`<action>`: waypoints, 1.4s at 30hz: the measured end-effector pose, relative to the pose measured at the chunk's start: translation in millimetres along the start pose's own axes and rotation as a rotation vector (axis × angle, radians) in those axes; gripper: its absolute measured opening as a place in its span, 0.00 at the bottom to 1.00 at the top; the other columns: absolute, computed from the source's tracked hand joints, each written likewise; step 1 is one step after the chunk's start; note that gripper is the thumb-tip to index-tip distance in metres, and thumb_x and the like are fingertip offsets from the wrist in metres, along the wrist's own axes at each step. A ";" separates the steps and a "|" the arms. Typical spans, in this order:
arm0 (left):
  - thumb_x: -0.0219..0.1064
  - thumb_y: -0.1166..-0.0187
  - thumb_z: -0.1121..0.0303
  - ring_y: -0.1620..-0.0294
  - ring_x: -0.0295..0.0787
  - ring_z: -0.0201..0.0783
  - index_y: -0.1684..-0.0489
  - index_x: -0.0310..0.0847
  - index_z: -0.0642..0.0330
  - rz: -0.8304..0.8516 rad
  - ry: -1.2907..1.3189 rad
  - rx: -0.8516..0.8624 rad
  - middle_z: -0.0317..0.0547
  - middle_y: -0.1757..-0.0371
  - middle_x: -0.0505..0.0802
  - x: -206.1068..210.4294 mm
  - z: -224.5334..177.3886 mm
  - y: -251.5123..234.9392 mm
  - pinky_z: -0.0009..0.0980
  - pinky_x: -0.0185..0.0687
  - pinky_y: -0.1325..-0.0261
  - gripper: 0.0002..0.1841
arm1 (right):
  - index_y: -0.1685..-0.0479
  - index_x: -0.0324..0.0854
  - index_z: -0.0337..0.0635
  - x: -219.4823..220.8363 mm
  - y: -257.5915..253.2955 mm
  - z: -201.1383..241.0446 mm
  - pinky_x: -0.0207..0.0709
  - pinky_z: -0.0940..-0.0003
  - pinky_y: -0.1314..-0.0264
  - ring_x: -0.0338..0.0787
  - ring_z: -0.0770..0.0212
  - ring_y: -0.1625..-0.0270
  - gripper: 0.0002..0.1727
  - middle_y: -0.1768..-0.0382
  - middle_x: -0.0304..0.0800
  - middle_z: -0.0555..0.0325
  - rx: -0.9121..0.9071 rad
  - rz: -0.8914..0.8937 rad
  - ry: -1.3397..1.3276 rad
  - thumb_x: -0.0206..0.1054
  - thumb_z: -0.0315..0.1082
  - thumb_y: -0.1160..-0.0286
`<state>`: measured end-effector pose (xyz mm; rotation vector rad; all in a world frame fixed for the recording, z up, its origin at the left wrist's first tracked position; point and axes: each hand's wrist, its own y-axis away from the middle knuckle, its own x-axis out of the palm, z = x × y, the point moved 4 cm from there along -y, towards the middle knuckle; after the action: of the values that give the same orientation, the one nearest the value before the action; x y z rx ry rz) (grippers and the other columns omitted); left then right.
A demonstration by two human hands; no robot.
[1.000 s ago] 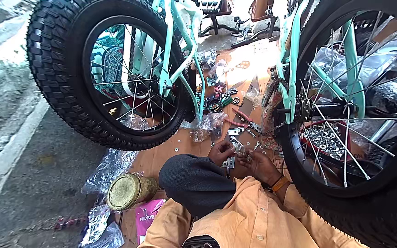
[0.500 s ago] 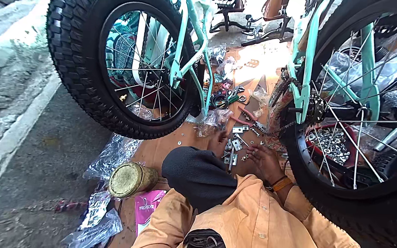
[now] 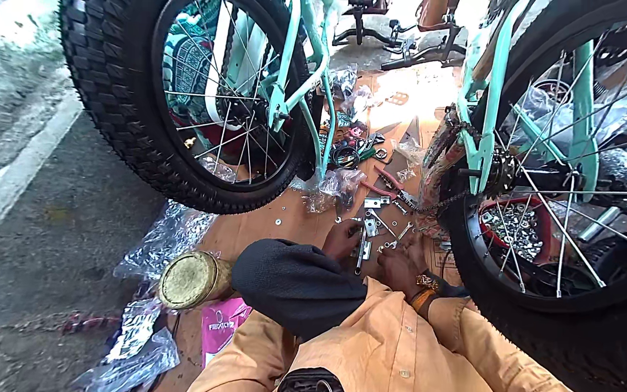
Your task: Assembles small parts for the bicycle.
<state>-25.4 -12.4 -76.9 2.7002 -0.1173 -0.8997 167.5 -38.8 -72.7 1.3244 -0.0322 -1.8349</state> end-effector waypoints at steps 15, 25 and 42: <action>0.64 0.15 0.54 0.61 0.90 0.48 0.55 0.88 0.57 0.006 -0.168 0.097 0.49 0.64 0.92 2.1 -40.4 -83.9 0.57 0.84 0.51 0.15 | 0.58 0.89 0.42 -30.7 53.1 -23.4 0.86 0.54 0.49 0.91 0.52 0.53 0.07 0.58 0.89 0.51 -0.013 -0.446 -0.303 0.65 0.29 0.28; 0.66 0.24 0.66 0.22 0.76 0.53 0.25 0.80 0.40 0.132 -0.674 0.235 0.45 0.25 0.84 23.4 -71.8 -133.0 0.64 0.69 0.25 0.25 | 0.52 0.91 0.43 -22.3 38.7 -27.9 0.83 0.57 0.35 0.92 0.54 0.46 0.10 0.53 0.94 0.53 -0.162 -0.355 -0.398 0.64 0.34 0.21; 0.61 0.16 0.69 0.36 0.88 0.46 0.38 0.88 0.56 0.020 -0.255 0.285 0.49 0.40 0.92 4.9 -22.8 -44.9 0.51 0.81 0.29 0.14 | 0.49 0.92 0.49 -6.1 14.0 -13.6 0.84 0.41 0.44 0.89 0.41 0.40 0.12 0.44 0.91 0.47 0.199 -0.205 0.054 0.70 0.30 0.30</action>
<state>-8.5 35.3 -75.9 2.8168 -0.3502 -1.3066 187.2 -37.9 -67.4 1.5639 -0.0528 -2.0075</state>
